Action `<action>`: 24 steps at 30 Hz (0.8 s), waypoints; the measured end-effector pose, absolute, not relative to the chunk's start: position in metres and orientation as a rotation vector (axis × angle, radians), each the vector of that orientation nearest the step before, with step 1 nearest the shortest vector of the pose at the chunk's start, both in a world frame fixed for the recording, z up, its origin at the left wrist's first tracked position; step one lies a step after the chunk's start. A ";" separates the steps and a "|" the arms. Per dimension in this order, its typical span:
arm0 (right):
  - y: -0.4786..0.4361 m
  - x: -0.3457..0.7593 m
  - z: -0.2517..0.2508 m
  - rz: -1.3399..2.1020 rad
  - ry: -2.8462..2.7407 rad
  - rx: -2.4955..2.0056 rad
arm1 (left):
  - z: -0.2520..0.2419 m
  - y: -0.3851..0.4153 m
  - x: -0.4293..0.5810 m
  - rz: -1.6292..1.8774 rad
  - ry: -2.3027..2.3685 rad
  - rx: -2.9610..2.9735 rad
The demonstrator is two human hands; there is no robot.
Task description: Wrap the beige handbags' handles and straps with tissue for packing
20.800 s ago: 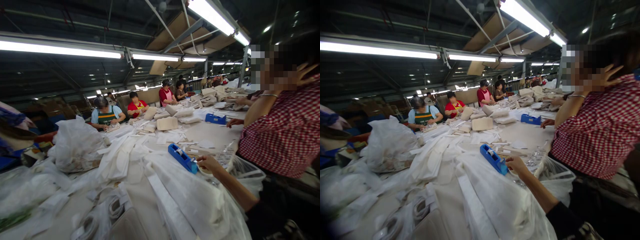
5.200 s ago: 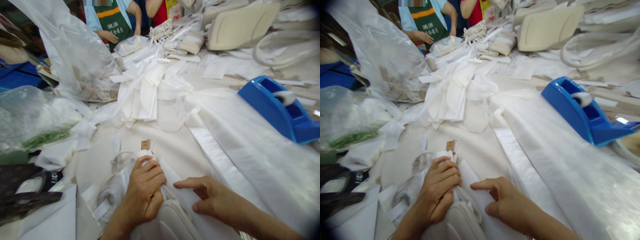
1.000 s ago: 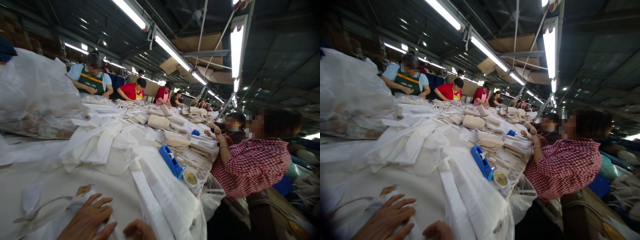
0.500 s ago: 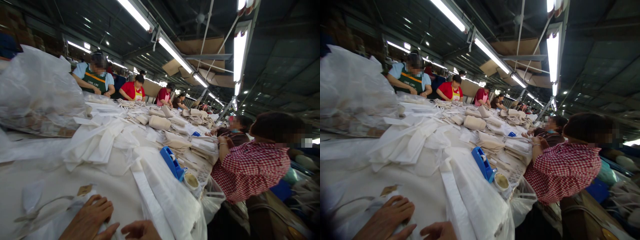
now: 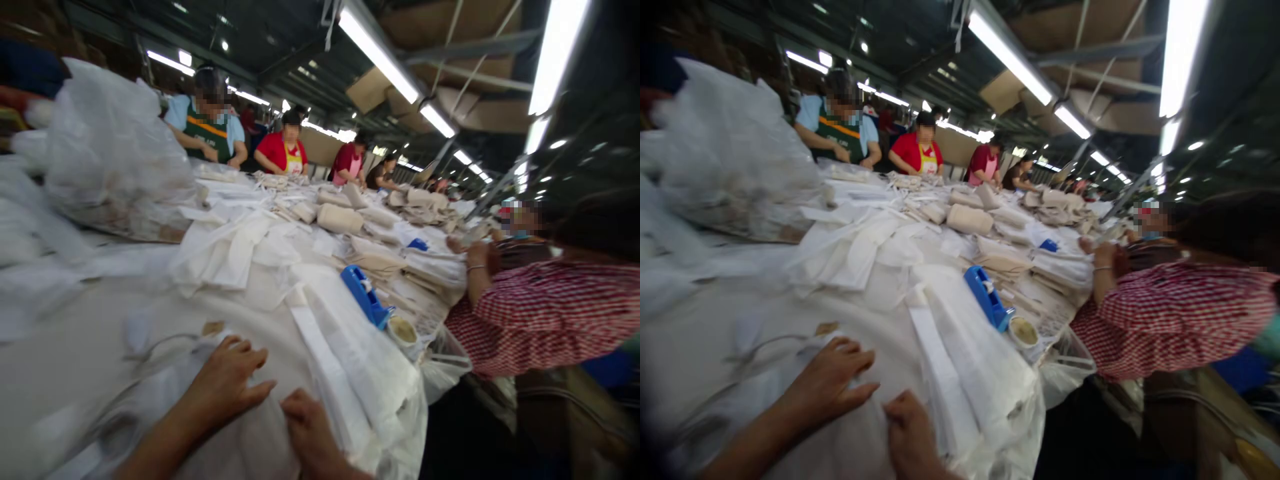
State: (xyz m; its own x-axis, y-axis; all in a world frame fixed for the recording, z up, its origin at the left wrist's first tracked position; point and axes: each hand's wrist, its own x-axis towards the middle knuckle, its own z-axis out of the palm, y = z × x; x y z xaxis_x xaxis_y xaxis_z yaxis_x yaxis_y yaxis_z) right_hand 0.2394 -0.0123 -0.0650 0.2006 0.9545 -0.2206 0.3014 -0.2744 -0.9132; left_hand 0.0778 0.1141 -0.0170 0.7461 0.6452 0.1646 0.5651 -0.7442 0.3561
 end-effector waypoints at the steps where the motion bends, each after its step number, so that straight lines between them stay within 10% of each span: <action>1: -0.014 0.238 -0.056 1.097 -1.209 -1.683 | -0.015 0.113 0.078 0.401 0.922 2.673; 24: -0.031 0.210 -0.067 0.949 -1.289 -1.708 | -0.020 0.113 0.092 0.318 0.853 2.755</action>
State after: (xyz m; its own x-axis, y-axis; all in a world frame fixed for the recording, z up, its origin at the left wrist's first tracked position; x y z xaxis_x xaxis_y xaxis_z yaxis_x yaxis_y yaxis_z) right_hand 0.2102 -0.0310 -0.0670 0.2068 0.9726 -0.1065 0.3900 -0.1817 -0.9027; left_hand 0.0923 0.1131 -0.0197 0.8059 0.5764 0.1353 0.5242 -0.8009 0.2894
